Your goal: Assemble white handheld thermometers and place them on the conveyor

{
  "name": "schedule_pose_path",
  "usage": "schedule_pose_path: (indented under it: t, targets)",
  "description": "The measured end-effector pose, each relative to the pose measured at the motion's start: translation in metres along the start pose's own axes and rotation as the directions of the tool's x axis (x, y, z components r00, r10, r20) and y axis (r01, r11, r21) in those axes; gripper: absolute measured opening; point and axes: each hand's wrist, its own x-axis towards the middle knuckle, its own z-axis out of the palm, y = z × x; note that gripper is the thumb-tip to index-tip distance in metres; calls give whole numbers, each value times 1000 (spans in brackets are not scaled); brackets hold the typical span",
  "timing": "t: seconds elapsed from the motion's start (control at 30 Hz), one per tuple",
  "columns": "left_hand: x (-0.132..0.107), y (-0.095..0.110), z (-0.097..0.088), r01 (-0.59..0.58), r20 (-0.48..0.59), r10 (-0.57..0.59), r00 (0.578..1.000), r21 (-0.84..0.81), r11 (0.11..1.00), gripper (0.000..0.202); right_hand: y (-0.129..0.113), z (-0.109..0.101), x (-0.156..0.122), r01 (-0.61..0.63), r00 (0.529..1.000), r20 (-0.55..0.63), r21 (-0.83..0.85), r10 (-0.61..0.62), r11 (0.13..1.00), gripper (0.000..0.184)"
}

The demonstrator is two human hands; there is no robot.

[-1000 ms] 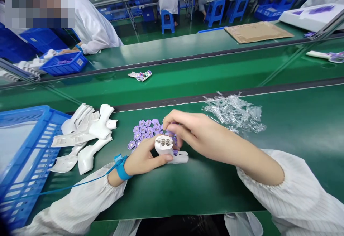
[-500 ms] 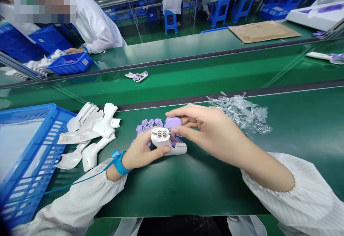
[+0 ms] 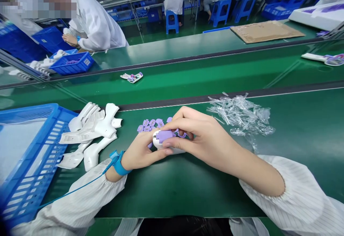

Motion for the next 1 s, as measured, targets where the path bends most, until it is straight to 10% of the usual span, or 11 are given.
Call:
schedule_pose_path:
  t: [0.47, 0.7, 1.0]
  targets:
    - [-3, 23, -6, -26, 89, -10, 996, 397, 918, 33, -11, 12, -6, -53, 998, 18, -29, 53, 998, 8]
    - [11, 16, -29, -83, -141, 124, 982, 271, 959, 46, -6, -27, -4, -81, 981, -177, 20, 84, 996, 19]
    - [10, 13, -25, -190, -113, 229, 967, 285, 940, 32, 10, -5, -2, -17, 998, 47, -274, 31, 962, 23]
